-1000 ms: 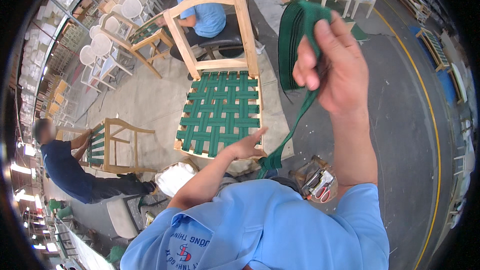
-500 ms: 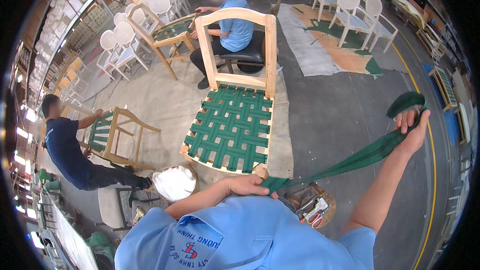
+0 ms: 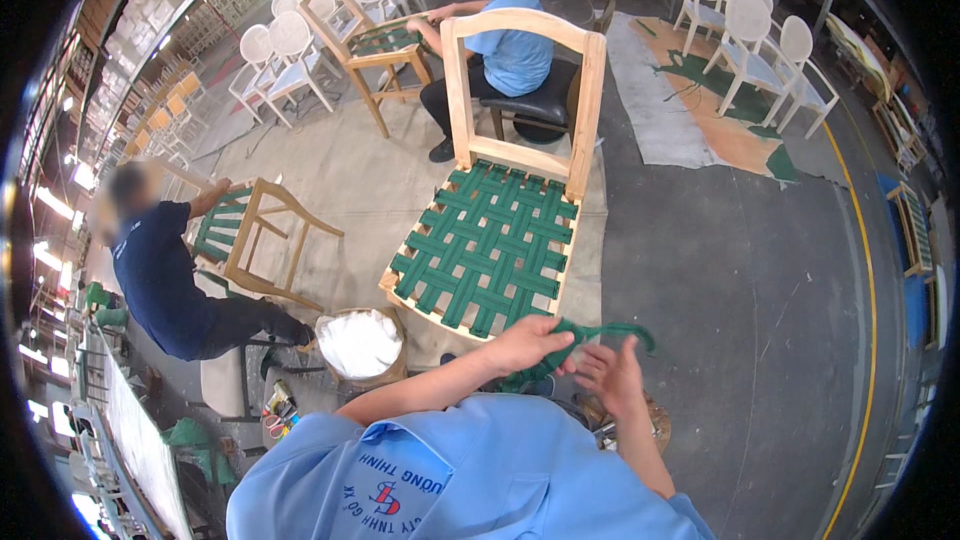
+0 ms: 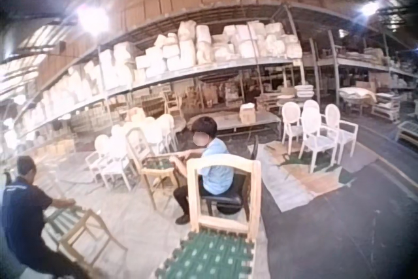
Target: The person weaves green straps into the seat frame of a wooden chair, securing them with a staple gun. They repeatedly thread the straps through the frame and staple them in place while working in a workshop.
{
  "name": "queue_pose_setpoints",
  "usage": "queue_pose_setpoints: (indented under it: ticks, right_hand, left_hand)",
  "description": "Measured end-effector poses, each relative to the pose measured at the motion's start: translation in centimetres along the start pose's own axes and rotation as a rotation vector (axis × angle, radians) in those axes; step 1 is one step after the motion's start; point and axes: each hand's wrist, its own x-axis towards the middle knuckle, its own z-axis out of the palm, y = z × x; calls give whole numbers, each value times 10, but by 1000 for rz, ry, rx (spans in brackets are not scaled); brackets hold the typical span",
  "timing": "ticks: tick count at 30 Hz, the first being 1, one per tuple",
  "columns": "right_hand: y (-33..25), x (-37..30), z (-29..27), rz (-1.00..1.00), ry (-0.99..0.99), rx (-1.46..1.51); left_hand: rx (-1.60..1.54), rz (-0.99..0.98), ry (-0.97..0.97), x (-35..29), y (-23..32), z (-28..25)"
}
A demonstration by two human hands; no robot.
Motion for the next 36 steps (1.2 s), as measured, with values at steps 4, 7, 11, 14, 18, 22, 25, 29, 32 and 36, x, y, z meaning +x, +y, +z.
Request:
queue_pose_setpoints:
  ticks: [4, 7, 11, 14, 18, 22, 25, 29, 32, 36]
  right_hand:
    - [-53, 10, 58, -216, -275, 28]
    - [-125, 21, 52, -307, -213, 151]
    - [-194, 5, 56, -540, -102, 79]
    - [-210, -14, 98, -677, -169, -26]
    - [-179, -35, 137, -692, -212, -315]
    - [-99, -47, 122, -352, -396, -759]
    - [-51, -42, 99, -85, -371, -981]
    - [-19, -31, 80, -93, -332, -899]
    - [-21, -28, 67, -122, -232, -947]
    - [-18, -19, 61, -182, -211, -997]
  left_hand:
    - [308, 8, -38, 9, -36, 14]
    - [657, 174, 34, 11, -61, 3]
    - [814, 116, 57, 0, -97, -11]
    - [841, 4, 64, -16, -131, -32]
    - [882, -209, -90, -12, -116, -46]
    - [-284, 113, -235, -21, -46, -50]
    - [-587, 370, -108, -19, -2, -42]
    - [-535, 183, 271, -13, 4, -72]
    - [-540, 108, 353, -7, -7, -88]
    - [-476, 69, 384, 1, -11, -127]
